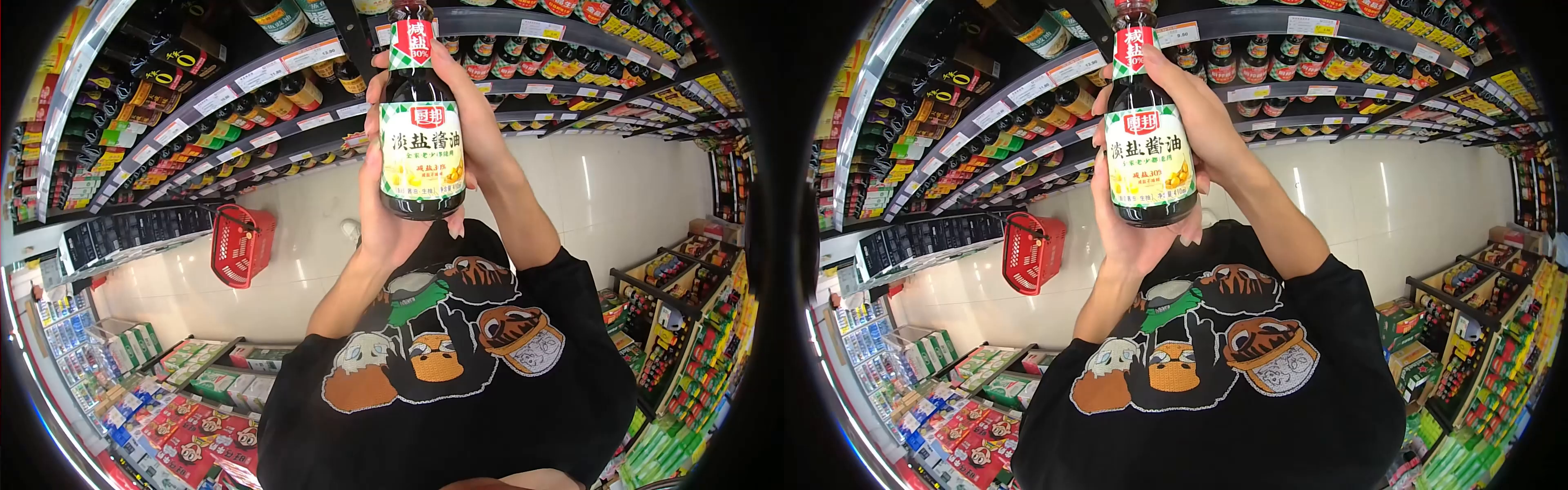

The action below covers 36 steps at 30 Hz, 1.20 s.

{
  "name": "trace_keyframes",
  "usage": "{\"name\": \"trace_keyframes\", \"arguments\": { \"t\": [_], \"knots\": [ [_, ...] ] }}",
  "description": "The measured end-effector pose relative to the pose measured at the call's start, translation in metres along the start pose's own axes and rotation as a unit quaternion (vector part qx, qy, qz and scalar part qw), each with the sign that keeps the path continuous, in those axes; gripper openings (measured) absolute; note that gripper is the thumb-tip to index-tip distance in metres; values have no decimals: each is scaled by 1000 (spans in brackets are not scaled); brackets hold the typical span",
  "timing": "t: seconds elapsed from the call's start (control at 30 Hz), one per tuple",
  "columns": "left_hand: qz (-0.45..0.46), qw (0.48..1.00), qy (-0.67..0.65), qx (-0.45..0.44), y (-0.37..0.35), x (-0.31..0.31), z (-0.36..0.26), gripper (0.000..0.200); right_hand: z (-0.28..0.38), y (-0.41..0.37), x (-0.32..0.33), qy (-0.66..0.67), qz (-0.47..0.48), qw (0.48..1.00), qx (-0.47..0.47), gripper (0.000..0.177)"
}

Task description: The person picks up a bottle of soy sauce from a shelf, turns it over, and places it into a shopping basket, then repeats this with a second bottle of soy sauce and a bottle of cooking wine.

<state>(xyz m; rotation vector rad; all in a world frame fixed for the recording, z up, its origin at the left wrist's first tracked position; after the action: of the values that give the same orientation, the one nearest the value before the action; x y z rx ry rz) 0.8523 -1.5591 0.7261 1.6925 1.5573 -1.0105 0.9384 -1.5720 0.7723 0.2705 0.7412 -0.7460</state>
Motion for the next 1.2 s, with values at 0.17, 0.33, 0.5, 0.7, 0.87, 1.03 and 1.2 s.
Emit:
{"name": "trace_keyframes", "arguments": {
  "t": [0.17,0.33,0.5,0.7,0.87,1.03,1.2],
  "knots": [
    [-58,998,-22,-21,-1,36,1,91,4,-5,-5,-52,-31,998,22,52],
    [-19,985,145,-90,-6,35,-24,74,10,-9,-10,-73,-40,995,63,50],
    [-107,928,352,-58,-17,49,-41,70,20,-14,0,-80,-103,987,88,42],
    [-20,924,367,-107,-21,37,-37,68,24,-8,-3,-107,-98,983,114,41],
    [1,939,323,-116,-23,11,-40,72,28,-12,-9,-165,-111,974,107,44],
    [-3,940,316,-129,-23,15,-36,73,28,-12,-9,-163,-105,974,113,44],
    [-46,937,305,-163,-27,19,-39,75,25,-15,-11,-221,-94,967,89,49]
  ]
}}
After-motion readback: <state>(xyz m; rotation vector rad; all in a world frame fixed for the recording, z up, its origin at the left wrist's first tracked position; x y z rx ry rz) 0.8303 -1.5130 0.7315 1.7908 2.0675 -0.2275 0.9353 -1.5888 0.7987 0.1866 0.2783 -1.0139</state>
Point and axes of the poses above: each hand's wrist, its own y-axis towards the middle knuckle, its own x-axis out of the back of the hand, z = x × y, the point moved 10 cm from there along y, towards the middle knuckle, and after that the axes turned 8 degrees about -x, right-handed, at the moved point
